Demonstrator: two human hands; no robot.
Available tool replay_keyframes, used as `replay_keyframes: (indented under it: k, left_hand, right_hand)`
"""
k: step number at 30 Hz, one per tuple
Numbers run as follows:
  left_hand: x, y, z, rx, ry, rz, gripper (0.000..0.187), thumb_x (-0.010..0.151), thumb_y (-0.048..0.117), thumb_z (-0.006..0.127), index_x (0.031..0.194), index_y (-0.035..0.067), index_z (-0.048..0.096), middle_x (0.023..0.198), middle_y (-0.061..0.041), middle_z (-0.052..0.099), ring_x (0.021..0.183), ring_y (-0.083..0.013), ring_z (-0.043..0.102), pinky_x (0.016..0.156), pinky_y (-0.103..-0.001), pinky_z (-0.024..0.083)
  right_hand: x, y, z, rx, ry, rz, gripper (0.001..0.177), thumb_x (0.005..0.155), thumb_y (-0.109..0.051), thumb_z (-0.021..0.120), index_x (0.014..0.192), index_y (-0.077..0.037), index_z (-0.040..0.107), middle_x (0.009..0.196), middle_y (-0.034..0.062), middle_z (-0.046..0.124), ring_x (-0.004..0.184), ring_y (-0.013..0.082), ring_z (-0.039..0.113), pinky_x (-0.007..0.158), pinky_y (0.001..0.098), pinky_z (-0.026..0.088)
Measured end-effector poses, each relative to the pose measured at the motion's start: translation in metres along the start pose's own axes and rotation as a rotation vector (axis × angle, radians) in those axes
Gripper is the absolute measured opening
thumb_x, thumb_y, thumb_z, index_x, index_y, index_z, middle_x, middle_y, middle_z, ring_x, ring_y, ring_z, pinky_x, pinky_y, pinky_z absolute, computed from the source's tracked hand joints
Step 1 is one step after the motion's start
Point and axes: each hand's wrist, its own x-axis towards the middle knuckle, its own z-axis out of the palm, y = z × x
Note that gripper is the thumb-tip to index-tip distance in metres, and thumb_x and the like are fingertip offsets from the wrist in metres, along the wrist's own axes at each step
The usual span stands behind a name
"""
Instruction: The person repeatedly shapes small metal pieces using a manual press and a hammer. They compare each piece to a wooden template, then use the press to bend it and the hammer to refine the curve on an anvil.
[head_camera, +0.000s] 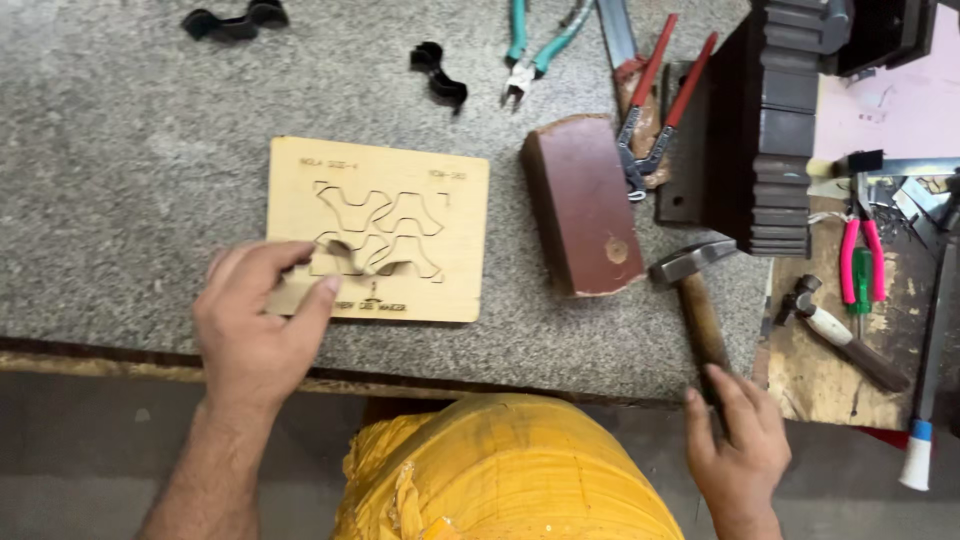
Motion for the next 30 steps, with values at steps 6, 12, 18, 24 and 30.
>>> replay_keyframes:
  k: [6,12,18,24,30]
  left_hand:
    - [0.041,-0.019,-0.002,0.212,-0.310,0.501,0.019,0.077,0.013,0.079,0.097,0.012,0.076,0.101,-0.003,0.074,0.109,-0.0248,0.062,0.100,-0.045,0.037]
    - [0.042,-0.049,-0.005,0.108,-0.379,0.483,0.011,0.083,0.005,0.078,0.092,0.012,0.078,0.094,0.001,0.073,0.096,-0.0196,0.063,0.089,-0.039,0.043]
    - [0.042,-0.062,-0.003,-0.016,-0.394,0.528,0.013,0.081,0.007,0.079,0.093,0.008,0.077,0.092,-0.001,0.071,0.091,-0.0216,0.063,0.086,-0.038,0.049]
    - [0.048,-0.063,0.001,-0.097,-0.442,0.521,0.013,0.080,0.007,0.081,0.092,0.007,0.077,0.091,-0.001,0.071,0.089,-0.0217,0.061,0.083,-0.036,0.052]
    - [0.054,-0.064,0.003,-0.087,-0.499,0.539,0.010,0.079,0.008,0.082,0.088,0.008,0.077,0.088,0.001,0.072,0.084,-0.0197,0.061,0.080,-0.037,0.050]
  right_hand:
    - [0.007,-0.058,0.047,0.298,-0.129,-0.061,0.022,0.086,-0.009,0.078,0.107,-0.002,0.073,0.102,0.0150,0.072,0.091,0.0257,0.071,0.079,0.0335,0.057]
    - [0.015,-0.090,0.078,0.336,-0.080,0.091,0.010,0.088,-0.006,0.078,0.096,-0.003,0.073,0.085,0.0109,0.067,0.073,0.0202,0.064,0.066,0.0314,0.051]
    - [0.012,-0.093,0.086,0.340,-0.015,0.125,0.008,0.092,-0.005,0.077,0.097,-0.004,0.071,0.083,0.0086,0.064,0.069,0.0173,0.061,0.065,0.0293,0.049]
    - [0.011,-0.094,0.092,0.302,0.019,0.122,0.008,0.093,-0.005,0.077,0.096,-0.005,0.069,0.082,0.0075,0.063,0.069,0.0162,0.059,0.065,0.0288,0.047]
    - [0.012,-0.096,0.094,0.276,0.039,0.139,0.009,0.092,-0.006,0.077,0.094,-0.005,0.068,0.079,0.0063,0.061,0.065,0.0154,0.057,0.062,0.0285,0.046]
